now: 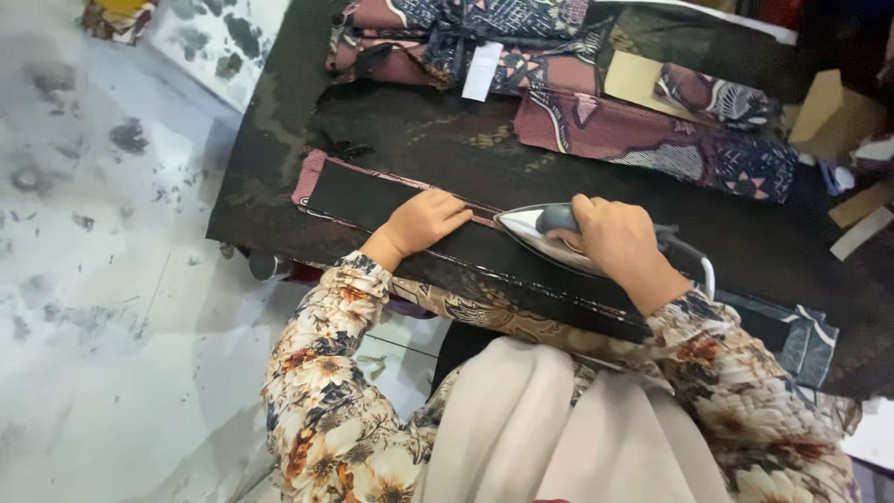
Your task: The person irons a long strip of patterned fabric on a flat work surface. They repeatedly smooth the fabric with their hands, apply the iron along the length, and reposition the strip to continue ironing different sections.
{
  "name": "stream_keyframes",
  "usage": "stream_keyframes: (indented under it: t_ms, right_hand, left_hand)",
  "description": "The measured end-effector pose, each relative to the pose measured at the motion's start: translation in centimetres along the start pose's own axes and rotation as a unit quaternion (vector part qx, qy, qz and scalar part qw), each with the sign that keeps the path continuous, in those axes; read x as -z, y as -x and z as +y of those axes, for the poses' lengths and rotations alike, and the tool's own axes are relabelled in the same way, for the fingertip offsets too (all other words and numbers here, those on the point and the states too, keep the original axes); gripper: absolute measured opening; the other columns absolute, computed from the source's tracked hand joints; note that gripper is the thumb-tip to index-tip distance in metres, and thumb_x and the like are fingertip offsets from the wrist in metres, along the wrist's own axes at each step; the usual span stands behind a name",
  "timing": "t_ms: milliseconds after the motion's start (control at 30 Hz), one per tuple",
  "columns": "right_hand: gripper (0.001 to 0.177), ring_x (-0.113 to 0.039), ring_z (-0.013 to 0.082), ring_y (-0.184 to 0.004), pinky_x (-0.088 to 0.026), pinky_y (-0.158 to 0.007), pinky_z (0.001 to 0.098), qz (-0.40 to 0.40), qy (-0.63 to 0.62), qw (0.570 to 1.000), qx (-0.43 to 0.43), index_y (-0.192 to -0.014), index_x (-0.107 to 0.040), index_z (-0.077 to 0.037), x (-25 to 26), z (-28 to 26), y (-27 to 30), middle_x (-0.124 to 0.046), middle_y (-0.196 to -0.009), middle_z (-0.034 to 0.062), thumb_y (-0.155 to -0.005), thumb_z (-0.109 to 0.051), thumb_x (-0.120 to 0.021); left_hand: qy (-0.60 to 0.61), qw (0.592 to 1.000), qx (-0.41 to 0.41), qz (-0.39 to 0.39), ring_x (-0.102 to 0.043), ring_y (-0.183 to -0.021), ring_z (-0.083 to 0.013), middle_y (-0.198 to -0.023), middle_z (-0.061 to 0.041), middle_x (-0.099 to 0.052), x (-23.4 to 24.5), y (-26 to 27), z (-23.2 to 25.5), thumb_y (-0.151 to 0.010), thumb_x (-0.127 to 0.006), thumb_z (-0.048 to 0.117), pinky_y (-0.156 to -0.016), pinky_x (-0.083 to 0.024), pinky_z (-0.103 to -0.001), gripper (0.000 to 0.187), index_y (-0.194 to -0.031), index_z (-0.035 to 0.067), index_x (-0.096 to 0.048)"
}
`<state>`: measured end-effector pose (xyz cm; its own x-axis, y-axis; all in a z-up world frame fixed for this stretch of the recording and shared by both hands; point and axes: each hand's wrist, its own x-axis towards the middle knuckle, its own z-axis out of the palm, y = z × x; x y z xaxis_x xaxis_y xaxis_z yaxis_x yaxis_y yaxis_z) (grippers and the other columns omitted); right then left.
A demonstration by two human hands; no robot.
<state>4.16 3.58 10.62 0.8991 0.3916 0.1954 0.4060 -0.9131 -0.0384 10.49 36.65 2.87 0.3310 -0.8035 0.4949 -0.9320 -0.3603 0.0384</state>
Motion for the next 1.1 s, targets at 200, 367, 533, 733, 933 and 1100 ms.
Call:
stream_keyframes:
  t_ms: [200, 367, 533, 733, 933, 1100]
  right_hand:
    - [0.053, -0.069, 0.0314, -0.062, -0.053, -0.053, 0.0424, -0.029, 0.013, 0.999, -0.014, -0.081, -0.061, -0.01, -0.6, 0.1, -0.1, -0.068, -0.072, 0.0094, -0.078, -0.06, -0.077]
    - [0.055, -0.069, 0.0327, -0.064, -0.054, -0.053, 0.0432, -0.03, -0.013, 0.999, 0.002, -0.085, -0.062, -0.008, -0.9, -1.0, -1.7, -0.069, -0.076, 0.011, -0.079, -0.061, -0.076]
    - [0.053, -0.07, 0.0323, -0.064, -0.054, -0.054, 0.0435, -0.011, -0.026, 0.999, 0.029, -0.087, -0.063, -0.009, -1.5, -3.1, -3.7, -0.068, -0.074, 0.0111, -0.079, -0.059, -0.076]
    - [0.052, -0.07, 0.0317, -0.063, -0.054, -0.053, 0.0421, -0.009, -0.027, 0.999, 0.015, -0.086, -0.062, -0.008, -2.8, -5.5, -6.2, -0.068, -0.074, 0.0113, -0.08, -0.059, -0.077]
    - [0.053, -0.07, 0.0318, -0.061, -0.054, -0.051, 0.0422, -0.011, -0.029, 0.999, 0.032, -0.086, -0.062, -0.007, -3.2, -6.8, -7.7, -0.068, -0.074, 0.012, -0.082, -0.058, -0.077]
    - [0.053, -0.07, 0.0323, -0.062, -0.054, -0.051, 0.0425, -0.018, -0.033, 0.999, 0.027, -0.086, -0.063, -0.008, -3.8, -7.9, -9.0, -0.068, -0.074, 0.0126, -0.081, -0.059, -0.076]
  left_hand:
    - [-0.046, 0.998, -0.034, -0.013, -0.065, -0.101, -0.0238, -0.111, -0.006, -0.067, -0.1, 0.7, -0.7, -0.084, -0.063, 0.014, -0.093, -0.054, -0.036, 0.032, -0.114, 0.006, -0.069]
    - [-0.074, 0.995, -0.05, -0.036, -0.065, -0.1, -0.022, -0.108, -0.004, -0.066, 0.5, 1.5, -1.6, -0.086, -0.064, 0.013, -0.093, -0.054, -0.035, 0.032, -0.117, 0.004, -0.069]
    - [-0.086, 0.996, -0.011, -0.026, -0.066, -0.102, -0.0227, -0.113, -0.006, -0.068, 1.6, 2.3, -2.3, -0.085, -0.064, 0.014, -0.093, -0.054, -0.035, 0.031, -0.114, 0.005, -0.07]
    - [-0.084, 0.996, -0.014, -0.029, -0.067, -0.105, -0.0228, -0.114, -0.006, -0.069, 2.3, 3.8, -3.3, -0.087, -0.064, 0.013, -0.096, -0.053, -0.035, 0.03, -0.115, 0.004, -0.071]
    - [-0.078, 0.996, 0.042, -0.032, -0.065, -0.096, -0.0227, -0.103, -0.004, -0.068, 3.5, 5.8, -5.5, -0.086, -0.063, 0.015, -0.093, -0.053, -0.037, 0.02, -0.105, 0.009, -0.07]
    - [-0.15, 0.987, 0.042, -0.036, -0.064, -0.095, -0.0208, -0.103, -0.002, -0.066, 5.9, 8.2, -7.4, -0.086, -0.063, 0.014, -0.094, -0.053, -0.036, 0.022, -0.106, 0.009, -0.069]
